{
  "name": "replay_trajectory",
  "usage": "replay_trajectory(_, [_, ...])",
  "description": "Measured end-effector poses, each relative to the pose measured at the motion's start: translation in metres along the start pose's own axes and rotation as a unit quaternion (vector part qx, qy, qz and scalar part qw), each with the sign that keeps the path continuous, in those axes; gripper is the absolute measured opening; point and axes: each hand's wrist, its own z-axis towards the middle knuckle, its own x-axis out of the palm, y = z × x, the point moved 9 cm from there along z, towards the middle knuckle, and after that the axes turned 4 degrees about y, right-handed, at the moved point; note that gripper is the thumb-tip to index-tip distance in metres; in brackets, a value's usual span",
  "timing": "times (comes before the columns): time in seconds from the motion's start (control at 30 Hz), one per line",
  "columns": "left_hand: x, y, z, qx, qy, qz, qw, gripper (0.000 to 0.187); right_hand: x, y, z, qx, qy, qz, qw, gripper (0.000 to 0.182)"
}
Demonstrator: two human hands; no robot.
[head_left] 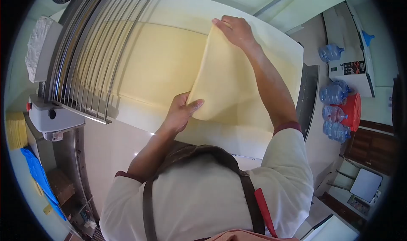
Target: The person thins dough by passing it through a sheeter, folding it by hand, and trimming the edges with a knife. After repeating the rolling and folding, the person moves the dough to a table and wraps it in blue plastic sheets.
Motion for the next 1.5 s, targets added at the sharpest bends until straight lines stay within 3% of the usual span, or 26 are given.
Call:
replay_trajectory(0.07, [-0.009,0.0,-0.002,-0.004,-0.016,-0.01,1.0,0.036,0.017,0.001,0.004,-0.027,-0.021,-0.003,0.999,0.053])
replay_trajectory(0.17, [-0.039,0.009,0.0,-0.037,-0.061,-0.028,0.997,0.033,0.061,0.001,0.013,0.001,0.049,-0.015,0.999,0.05])
replay_trajectory(0.27, [-0.065,0.006,0.001,-0.01,-0.132,0.183,0.974,0.028,0.097,-0.001,0.02,-0.003,0.084,-0.065,0.994,0.044])
replay_trajectory(0.37, [-0.071,-0.009,-0.015,0.092,-0.214,0.231,0.945,0.024,0.108,0.02,0.028,-0.123,0.052,-0.03,0.991,0.042])
replay_trajectory(0.47, [-0.076,0.013,-0.03,0.078,-0.25,0.229,0.938,0.021,0.119,0.006,0.043,-0.057,0.127,-0.056,0.989,0.044])
replay_trajectory(0.57, [-0.076,0.012,-0.032,0.101,-0.249,0.249,0.93,0.019,0.116,-0.002,0.043,-0.025,0.069,-0.055,0.996,0.043])
replay_trajectory(0.6, [-0.078,0.013,-0.028,0.059,-0.239,0.269,0.931,0.019,0.096,-0.014,0.026,-0.041,0.019,-0.061,0.997,0.042])
replay_trajectory(0.67, [-0.047,-0.033,-0.029,0.152,-0.249,0.5,0.815,0.024,0.058,-0.022,-0.013,-0.088,-0.08,-0.074,0.99,0.042])
replay_trajectory(0.7, [-0.025,-0.042,-0.021,0.173,-0.202,0.537,0.801,0.029,0.047,-0.063,-0.029,-0.089,-0.106,-0.036,0.99,0.052])
replay_trajectory(0.77, [0.017,-0.052,0.0,0.213,-0.122,0.602,0.759,0.04,0.005,-0.142,-0.087,-0.03,-0.162,-0.128,0.978,0.069])
replay_trajectory(0.83, [0.048,-0.034,0.027,0.202,-0.047,0.705,0.678,0.05,-0.033,-0.205,-0.148,0.155,-0.043,-0.219,0.962,0.08])
replay_trajectory(0.87, [0.06,-0.023,0.038,0.195,-0.013,0.75,0.632,0.055,-0.031,-0.242,-0.176,0.185,-0.006,-0.28,0.942,0.078])
replay_trajectory(0.9, [0.062,-0.016,0.045,0.183,-0.006,0.761,0.622,0.057,-0.025,-0.262,-0.195,0.232,0.025,-0.229,0.945,0.075])
replay_trajectory(0.97, [0.057,-0.003,0.05,0.154,0.007,0.784,0.601,0.063,-0.026,-0.265,-0.197,0.222,-0.017,-0.24,0.945,0.074])
replay_trajectory(1.03, [0.057,-0.001,0.05,0.152,0.01,0.786,0.599,0.062,-0.029,-0.254,-0.209,0.201,-0.057,-0.244,0.947,0.073])
replay_trajectory(1.23, [0.036,0.007,0.022,0.129,0.0,0.797,0.591,0.062,0.02,-0.149,-0.373,0.12,0.025,-0.169,0.978,0.075])
replay_trajectory(1.27, [0.022,0.004,0.008,0.126,-0.015,0.787,0.604,0.061,0.022,-0.139,-0.382,0.169,0.082,-0.173,0.967,0.075])
replay_trajectory(1.33, [-0.001,0.004,-0.027,0.12,-0.045,0.763,0.633,0.06,0.019,-0.145,-0.368,0.125,0.11,-0.252,0.953,0.073])
replay_trajectory(1.43, [-0.058,-0.01,-0.092,0.179,-0.2,0.583,0.767,0.057,-0.031,-0.112,-0.258,0.024,-0.069,-0.173,0.982,0.063])
replay_trajectory(1.5, [-0.125,-0.011,-0.117,0.188,-0.363,0.238,0.881,0.053,-0.035,-0.062,-0.169,-0.065,-0.106,-0.073,0.99,0.048])
